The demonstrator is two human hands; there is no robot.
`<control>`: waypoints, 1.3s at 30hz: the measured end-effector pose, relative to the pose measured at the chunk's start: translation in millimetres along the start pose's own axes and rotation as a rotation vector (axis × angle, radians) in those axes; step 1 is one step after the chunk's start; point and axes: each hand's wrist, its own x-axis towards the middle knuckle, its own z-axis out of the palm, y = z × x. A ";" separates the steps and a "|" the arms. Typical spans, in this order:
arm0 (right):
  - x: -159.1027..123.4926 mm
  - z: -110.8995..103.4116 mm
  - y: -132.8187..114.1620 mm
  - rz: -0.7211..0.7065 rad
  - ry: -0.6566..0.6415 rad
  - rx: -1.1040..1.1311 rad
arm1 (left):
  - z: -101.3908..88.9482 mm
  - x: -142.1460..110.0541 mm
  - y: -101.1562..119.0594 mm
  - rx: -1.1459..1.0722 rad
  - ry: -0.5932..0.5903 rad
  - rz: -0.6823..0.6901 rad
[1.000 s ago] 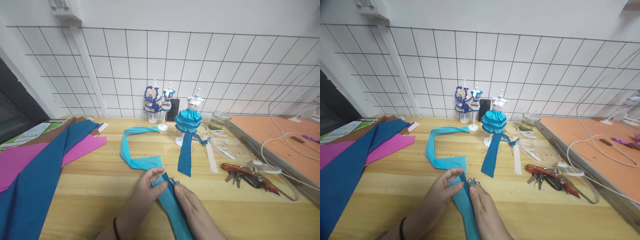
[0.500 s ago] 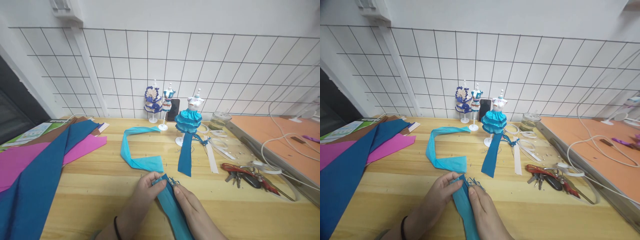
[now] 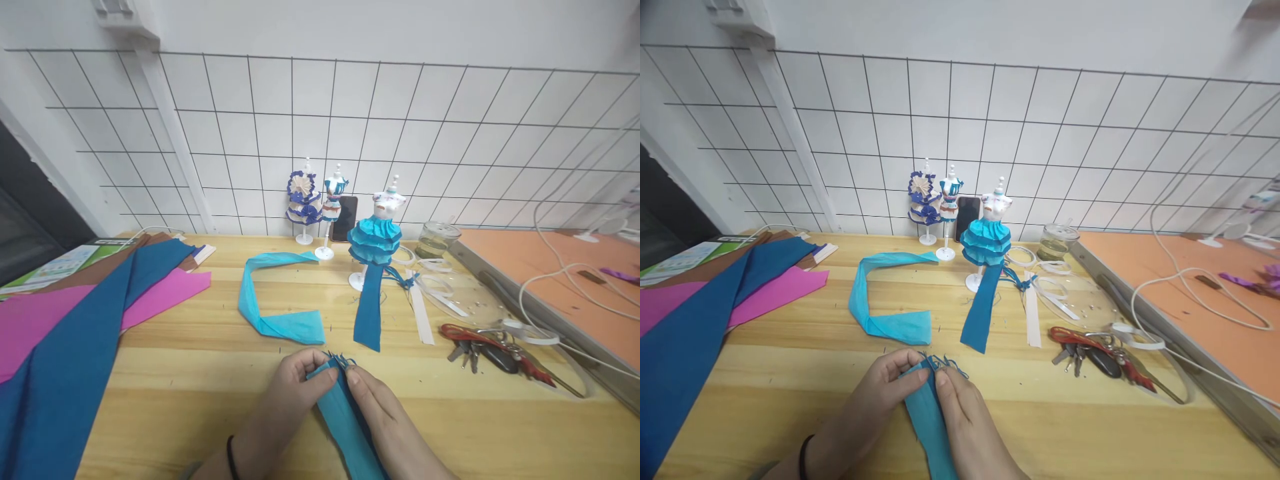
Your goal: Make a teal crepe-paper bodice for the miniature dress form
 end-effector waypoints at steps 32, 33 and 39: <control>22.6 -14.4 1.6 0.015 0.115 0.409 | -5.4 3.2 0.4 -0.105 0.042 -0.082; 25.9 -19.0 2.0 0.009 0.116 0.431 | -6.5 3.6 1.1 -0.118 0.052 -0.091; 38.2 -40.0 -1.3 -0.066 0.220 0.609 | -14.2 6.0 4.9 -0.188 0.098 -0.061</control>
